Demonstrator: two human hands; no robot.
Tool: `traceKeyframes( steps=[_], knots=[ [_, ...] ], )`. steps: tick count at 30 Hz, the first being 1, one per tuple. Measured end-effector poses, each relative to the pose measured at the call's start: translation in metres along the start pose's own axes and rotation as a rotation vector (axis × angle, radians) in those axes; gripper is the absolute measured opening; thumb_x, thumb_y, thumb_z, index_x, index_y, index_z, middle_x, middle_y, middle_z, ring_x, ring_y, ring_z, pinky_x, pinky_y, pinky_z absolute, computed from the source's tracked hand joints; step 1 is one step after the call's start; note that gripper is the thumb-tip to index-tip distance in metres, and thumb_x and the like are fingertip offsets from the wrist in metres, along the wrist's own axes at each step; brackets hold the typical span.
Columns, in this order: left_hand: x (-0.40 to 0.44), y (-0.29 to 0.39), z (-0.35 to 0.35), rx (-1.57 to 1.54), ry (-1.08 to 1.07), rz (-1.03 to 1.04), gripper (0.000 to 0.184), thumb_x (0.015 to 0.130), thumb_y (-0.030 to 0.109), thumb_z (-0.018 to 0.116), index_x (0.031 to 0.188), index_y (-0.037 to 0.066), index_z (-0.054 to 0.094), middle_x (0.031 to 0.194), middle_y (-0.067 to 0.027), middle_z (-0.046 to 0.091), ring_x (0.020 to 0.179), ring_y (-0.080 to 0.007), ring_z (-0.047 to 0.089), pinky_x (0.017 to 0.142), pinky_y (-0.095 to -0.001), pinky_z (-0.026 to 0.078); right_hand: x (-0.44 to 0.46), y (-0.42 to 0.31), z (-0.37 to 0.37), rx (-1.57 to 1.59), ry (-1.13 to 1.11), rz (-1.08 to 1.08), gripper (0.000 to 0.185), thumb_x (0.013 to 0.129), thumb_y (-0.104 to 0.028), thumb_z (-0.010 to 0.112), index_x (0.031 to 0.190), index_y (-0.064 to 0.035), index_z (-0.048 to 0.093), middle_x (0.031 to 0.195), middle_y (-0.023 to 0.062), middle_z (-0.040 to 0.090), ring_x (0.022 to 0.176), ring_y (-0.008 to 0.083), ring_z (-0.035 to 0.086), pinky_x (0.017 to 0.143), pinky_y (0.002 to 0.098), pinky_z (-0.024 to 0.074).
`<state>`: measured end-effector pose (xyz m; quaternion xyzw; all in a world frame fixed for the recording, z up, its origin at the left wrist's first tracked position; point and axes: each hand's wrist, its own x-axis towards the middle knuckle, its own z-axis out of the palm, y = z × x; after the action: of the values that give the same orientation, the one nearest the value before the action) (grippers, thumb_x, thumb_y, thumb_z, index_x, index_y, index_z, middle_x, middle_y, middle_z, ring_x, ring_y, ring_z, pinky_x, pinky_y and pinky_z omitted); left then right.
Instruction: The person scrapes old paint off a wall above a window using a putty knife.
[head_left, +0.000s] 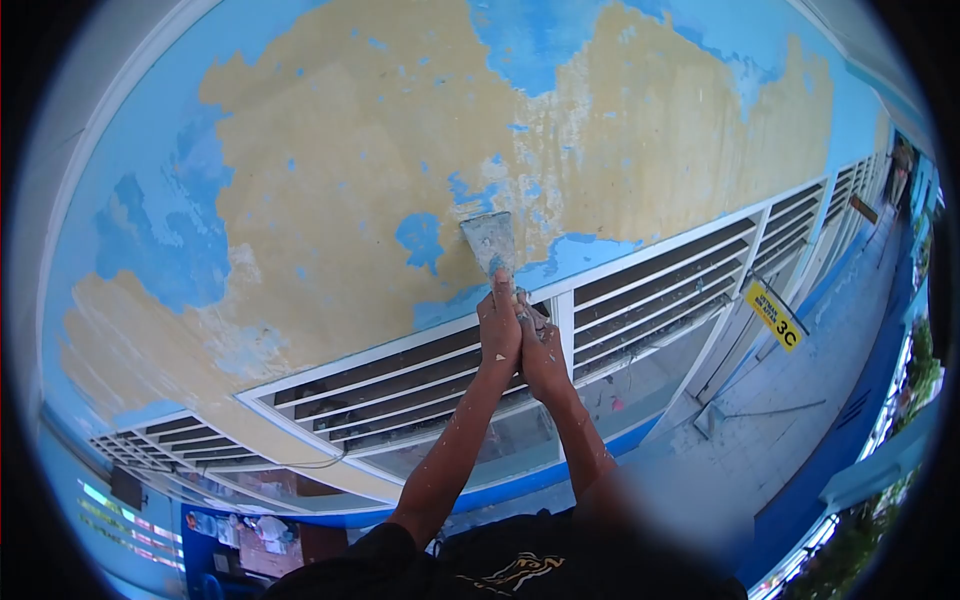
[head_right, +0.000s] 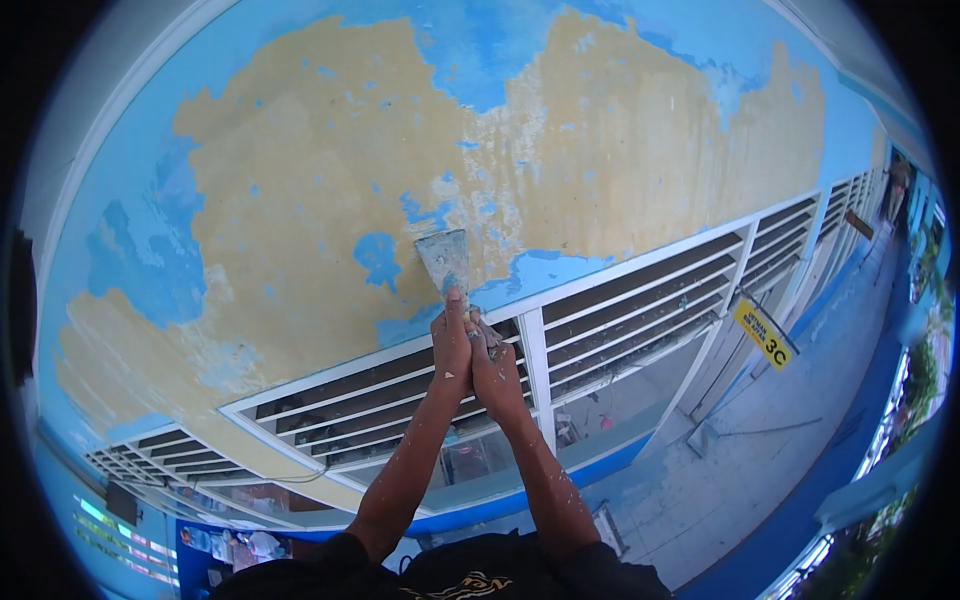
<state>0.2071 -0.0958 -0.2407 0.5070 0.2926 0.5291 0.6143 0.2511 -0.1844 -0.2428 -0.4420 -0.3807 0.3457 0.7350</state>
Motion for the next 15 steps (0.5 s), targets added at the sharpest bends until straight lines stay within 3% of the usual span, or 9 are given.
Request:
traceKeyframes(
  steps=[3, 4, 7, 8, 11, 12, 15],
  knots=[
    [0.006, -0.004, -0.011, 0.024, -0.067, 0.045, 0.062, 0.104, 0.059, 0.053, 0.082, 0.001, 0.055, 0.062, -0.0046, 0.052, 0.051, -0.0182, 0.057, 0.052, -0.0323, 0.048, -0.005, 0.005, 0.001, -0.095, 0.029, -0.085, 0.052, 0.111, -0.029, 0.048, 0.147, 0.0085, 0.05, 0.128, 0.0159, 0.067, 0.112, 0.0165, 0.059, 0.1, 0.0315, 0.0477],
    [0.009, -0.006, -0.012, 0.047, -0.085, 0.073, 0.062, 0.103, 0.059, 0.053, 0.082, 0.001, 0.055, 0.061, -0.005, 0.052, 0.049, -0.0189, 0.057, 0.051, -0.0325, 0.048, 0.001, 0.001, 0.0, -0.186, 0.015, -0.129, 0.052, 0.111, -0.026, 0.046, 0.148, 0.0095, 0.049, 0.135, 0.0202, 0.064, 0.121, 0.02, 0.058, 0.106, 0.0331, 0.0447],
    [0.006, 0.045, 0.018, -0.066, -0.03, -0.004, 0.064, 0.102, 0.061, 0.054, 0.081, 0.001, 0.055, 0.06, -0.0056, 0.051, 0.05, -0.0189, 0.057, 0.051, -0.0327, 0.048, 0.008, -0.049, 0.008, 0.012, -0.111, 0.042, 0.052, 0.11, -0.026, 0.045, 0.148, 0.0095, 0.047, 0.144, 0.025, 0.058, 0.135, 0.025, 0.053, 0.114, 0.0343, 0.0388],
    [0.012, 0.034, 0.007, 0.006, -0.064, 0.024, 0.066, 0.102, 0.063, 0.054, 0.079, 0.001, 0.055, 0.061, -0.0074, 0.054, 0.052, -0.0187, 0.058, 0.053, -0.033, 0.048, 0.007, -0.044, 0.003, -0.037, -0.157, 0.011, 0.052, 0.11, -0.026, 0.045, 0.149, 0.0091, 0.047, 0.149, 0.0259, 0.054, 0.141, 0.027, 0.048, 0.117, 0.0345, 0.0354],
    [0.023, -0.029, -0.026, 0.383, 0.074, 0.167, 0.065, 0.103, 0.063, 0.052, 0.079, 0.002, 0.054, 0.062, -0.0086, 0.056, 0.053, -0.0184, 0.058, 0.054, -0.0333, 0.048, -0.005, -0.003, -0.003, -0.24, -0.015, -0.061, 0.053, 0.111, -0.027, 0.045, 0.149, 0.0093, 0.046, 0.145, 0.0245, 0.058, 0.136, 0.0249, 0.052, 0.114, 0.0337, 0.0384],
    [0.011, -0.023, -0.013, 0.152, 0.082, 0.086, 0.064, 0.104, 0.061, 0.052, 0.082, 0.001, 0.055, 0.063, -0.0083, 0.056, 0.053, -0.0188, 0.058, 0.053, -0.0342, 0.048, -0.005, 0.001, 0.0, -0.134, -0.009, -0.039, 0.055, 0.111, -0.03, 0.044, 0.15, 0.0094, 0.045, 0.143, 0.0242, 0.059, 0.134, 0.0237, 0.052, 0.113, 0.0337, 0.0395],
    [0.006, 0.024, 0.003, 0.0, -0.109, 0.025, 0.063, 0.104, 0.059, 0.052, 0.085, -0.001, 0.057, 0.065, -0.0074, 0.054, 0.054, -0.0187, 0.059, 0.053, -0.034, 0.048, -0.002, -0.042, 0.008, -0.002, -0.046, 0.028, 0.058, 0.111, -0.032, 0.045, 0.15, 0.0097, 0.045, 0.145, 0.0242, 0.057, 0.133, 0.0235, 0.053, 0.111, 0.033, 0.0417]
  ],
)
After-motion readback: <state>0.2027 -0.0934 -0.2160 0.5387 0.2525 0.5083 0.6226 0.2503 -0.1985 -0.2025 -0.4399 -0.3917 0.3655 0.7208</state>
